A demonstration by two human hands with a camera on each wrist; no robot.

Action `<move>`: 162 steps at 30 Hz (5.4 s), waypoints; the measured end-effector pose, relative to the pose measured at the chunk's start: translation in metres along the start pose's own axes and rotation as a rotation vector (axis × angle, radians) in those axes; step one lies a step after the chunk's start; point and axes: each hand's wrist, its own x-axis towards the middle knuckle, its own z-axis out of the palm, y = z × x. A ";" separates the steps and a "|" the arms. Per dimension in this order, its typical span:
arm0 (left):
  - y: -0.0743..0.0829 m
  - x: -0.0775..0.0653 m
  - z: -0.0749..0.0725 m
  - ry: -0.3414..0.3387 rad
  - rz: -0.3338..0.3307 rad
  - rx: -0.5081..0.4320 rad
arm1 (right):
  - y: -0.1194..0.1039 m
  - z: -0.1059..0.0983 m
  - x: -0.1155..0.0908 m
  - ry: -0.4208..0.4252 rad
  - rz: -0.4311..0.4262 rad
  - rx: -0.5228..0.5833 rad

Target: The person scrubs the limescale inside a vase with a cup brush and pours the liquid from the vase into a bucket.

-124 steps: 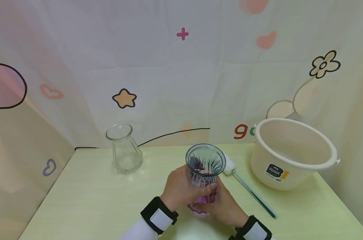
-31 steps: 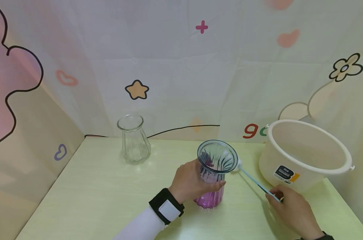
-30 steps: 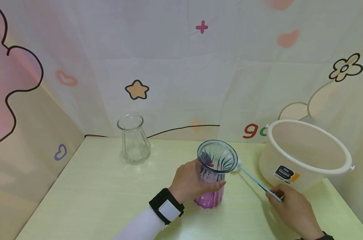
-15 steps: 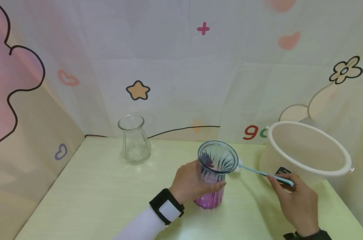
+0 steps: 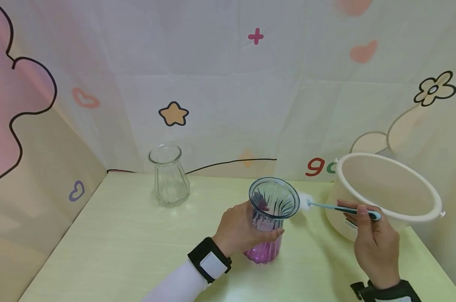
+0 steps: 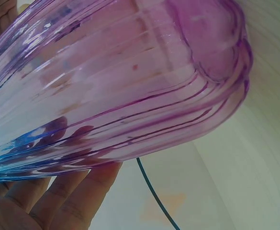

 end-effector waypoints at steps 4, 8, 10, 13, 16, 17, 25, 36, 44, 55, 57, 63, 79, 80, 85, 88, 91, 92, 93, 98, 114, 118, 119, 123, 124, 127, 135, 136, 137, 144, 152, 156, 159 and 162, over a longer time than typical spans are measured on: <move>0.000 0.000 0.000 0.001 -0.003 -0.004 | -0.010 -0.002 0.010 0.036 -0.052 0.297; 0.000 -0.001 0.001 0.003 -0.005 -0.010 | -0.025 -0.002 0.023 0.075 -0.111 0.663; 0.000 -0.001 0.001 0.008 -0.002 -0.005 | -0.034 -0.002 0.030 0.097 -0.143 0.774; -0.001 -0.001 0.001 0.014 0.004 0.006 | -0.047 -0.002 0.037 0.132 -0.168 0.986; -0.001 -0.001 0.002 0.014 0.002 0.008 | -0.059 -0.002 0.044 0.177 -0.170 1.141; 0.000 -0.001 0.002 0.013 0.000 0.006 | -0.062 -0.002 0.045 0.190 -0.164 1.170; 0.000 -0.001 0.003 0.013 -0.009 0.008 | -0.082 -0.005 0.057 0.211 -0.143 1.207; 0.000 0.000 0.002 0.004 -0.017 -0.011 | -0.104 -0.016 0.080 0.099 -0.086 1.348; 0.001 0.001 0.003 -0.001 -0.014 -0.011 | -0.122 -0.031 0.104 0.037 -0.115 1.399; 0.000 0.001 0.002 -0.001 -0.013 -0.013 | -0.143 -0.029 0.123 0.014 -0.101 1.447; 0.000 0.001 0.002 0.000 -0.013 -0.015 | -0.149 -0.025 0.126 0.007 -0.103 1.509; -0.001 0.001 0.001 -0.002 -0.009 -0.025 | -0.163 -0.008 0.130 -0.029 -0.111 1.611; -0.002 -0.002 -0.003 -0.010 -0.003 -0.071 | -0.176 0.046 0.119 -0.035 -0.065 1.355; -0.002 -0.002 -0.003 -0.010 -0.003 -0.072 | -0.175 0.048 0.118 -0.048 -0.069 1.347; -0.003 -0.002 -0.003 0.007 0.015 -0.051 | -0.169 0.058 0.116 -0.117 -0.099 1.293; -0.003 -0.002 -0.003 0.018 0.029 -0.040 | -0.165 0.062 0.114 -0.160 -0.119 1.252; -0.002 -0.003 -0.003 0.023 0.035 -0.045 | -0.161 0.067 0.112 -0.195 -0.115 1.227; -0.003 -0.002 -0.003 0.025 0.037 -0.047 | -0.160 0.068 0.112 -0.205 -0.108 1.221; -0.003 -0.002 -0.003 0.028 0.038 -0.048 | -0.159 0.070 0.112 -0.214 -0.103 1.220; -0.002 -0.003 -0.003 0.043 0.049 -0.037 | -0.156 0.074 0.110 -0.249 -0.093 1.208; -0.002 -0.003 -0.003 0.041 0.046 -0.020 | -0.144 0.079 0.105 -0.244 -0.026 1.189; -0.001 -0.004 -0.004 0.031 0.024 -0.030 | -0.143 0.081 0.103 -0.228 -0.022 1.179; -0.001 -0.004 -0.004 0.029 0.020 -0.032 | -0.142 0.082 0.102 -0.226 -0.022 1.177; -0.002 -0.003 -0.003 0.022 0.008 -0.044 | -0.141 0.085 0.099 -0.232 -0.019 1.156; -0.002 -0.003 -0.003 0.023 0.006 -0.045 | -0.141 0.086 0.098 -0.234 -0.017 1.147; -0.003 -0.003 -0.002 0.024 0.002 -0.050 | -0.141 0.086 0.097 -0.238 -0.013 1.113; -0.004 -0.002 -0.002 0.021 0.000 -0.057 | -0.139 0.089 0.095 -0.227 -0.029 1.096; -0.005 -0.002 -0.002 0.020 0.000 -0.056 | -0.138 0.090 0.095 -0.231 -0.032 1.091; -0.005 -0.002 -0.002 0.021 -0.002 -0.056 | -0.137 0.092 0.095 -0.237 -0.033 1.080; -0.007 -0.001 -0.001 0.019 -0.019 -0.047 | -0.118 0.102 0.082 -0.305 0.011 1.026; -0.003 -0.001 -0.002 0.039 0.033 -0.008 | -0.110 0.100 0.077 -0.388 0.062 1.007; -0.002 -0.002 -0.003 0.022 0.025 0.002 | -0.111 0.100 0.078 -0.415 0.133 0.939; -0.002 -0.002 -0.003 0.014 0.014 0.003 | -0.112 0.101 0.079 -0.433 0.178 0.923; -0.003 -0.003 -0.004 0.013 0.007 0.004 | -0.112 0.104 0.079 -0.462 0.206 0.912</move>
